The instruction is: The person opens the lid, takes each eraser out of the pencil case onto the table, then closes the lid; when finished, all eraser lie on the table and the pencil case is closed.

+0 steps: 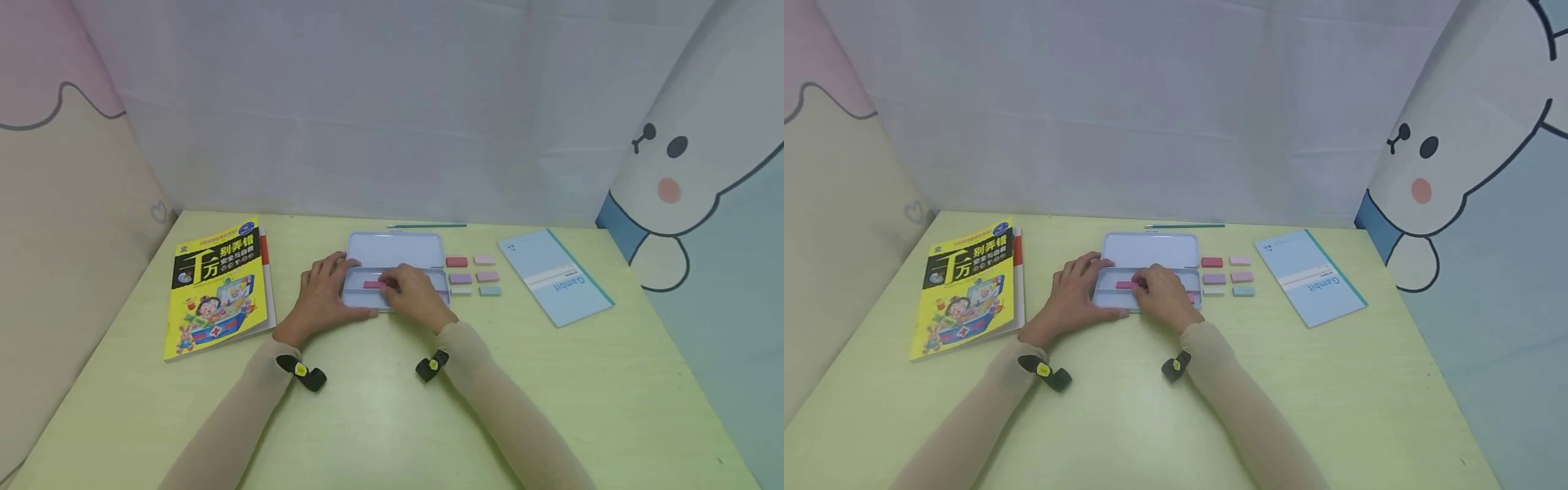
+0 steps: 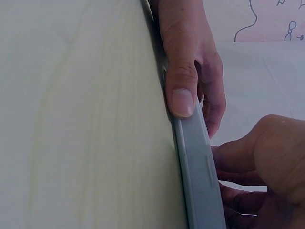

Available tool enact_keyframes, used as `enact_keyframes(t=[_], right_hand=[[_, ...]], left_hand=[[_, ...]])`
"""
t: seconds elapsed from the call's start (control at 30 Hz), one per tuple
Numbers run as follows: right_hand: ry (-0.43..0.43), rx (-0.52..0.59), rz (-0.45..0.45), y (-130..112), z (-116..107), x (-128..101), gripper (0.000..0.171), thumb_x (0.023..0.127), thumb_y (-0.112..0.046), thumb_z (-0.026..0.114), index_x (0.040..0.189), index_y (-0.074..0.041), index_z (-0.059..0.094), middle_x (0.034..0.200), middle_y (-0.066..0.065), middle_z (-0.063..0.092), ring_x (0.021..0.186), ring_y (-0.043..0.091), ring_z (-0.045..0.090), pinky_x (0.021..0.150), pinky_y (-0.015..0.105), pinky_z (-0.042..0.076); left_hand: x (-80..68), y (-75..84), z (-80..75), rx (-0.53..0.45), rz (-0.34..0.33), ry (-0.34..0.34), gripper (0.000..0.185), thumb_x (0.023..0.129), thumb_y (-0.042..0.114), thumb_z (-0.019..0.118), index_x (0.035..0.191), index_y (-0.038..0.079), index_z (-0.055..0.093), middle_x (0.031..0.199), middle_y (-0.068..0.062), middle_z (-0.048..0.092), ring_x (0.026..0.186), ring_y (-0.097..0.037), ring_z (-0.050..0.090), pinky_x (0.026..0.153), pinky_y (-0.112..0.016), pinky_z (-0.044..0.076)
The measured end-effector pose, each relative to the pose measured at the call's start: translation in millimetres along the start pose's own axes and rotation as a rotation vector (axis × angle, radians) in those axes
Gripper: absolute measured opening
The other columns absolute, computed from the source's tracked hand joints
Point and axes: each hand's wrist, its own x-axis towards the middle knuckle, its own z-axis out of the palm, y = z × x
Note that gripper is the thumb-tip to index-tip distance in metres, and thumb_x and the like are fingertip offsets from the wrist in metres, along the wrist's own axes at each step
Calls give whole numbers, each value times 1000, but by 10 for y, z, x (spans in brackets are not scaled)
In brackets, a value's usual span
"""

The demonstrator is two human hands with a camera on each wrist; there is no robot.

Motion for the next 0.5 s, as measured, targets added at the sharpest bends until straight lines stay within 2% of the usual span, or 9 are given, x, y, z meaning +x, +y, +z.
enact_keyframes(t=[0.2, 0.5], right_hand=[[7, -3, -18, 15, 3, 14, 22, 99, -11, 68, 118, -6, 77, 102, 10, 75, 96, 24, 65, 94, 43, 52], [38, 21, -8, 31, 18, 2, 22, 98, -7, 69, 119, -7, 75, 107, 10, 75, 100, 25, 66, 98, 44, 52]], left_hand=[[-1, -11, 4, 1, -5, 2, 102, 75, 74, 84, 156, 24, 47, 173, -13, 31, 156, -40, 28, 117, -64, 29], [7, -34, 31, -5, -3, 6, 102, 75, 75, 84, 156, 25, 47, 173, -11, 31, 156, -39, 28, 117, -63, 29]])
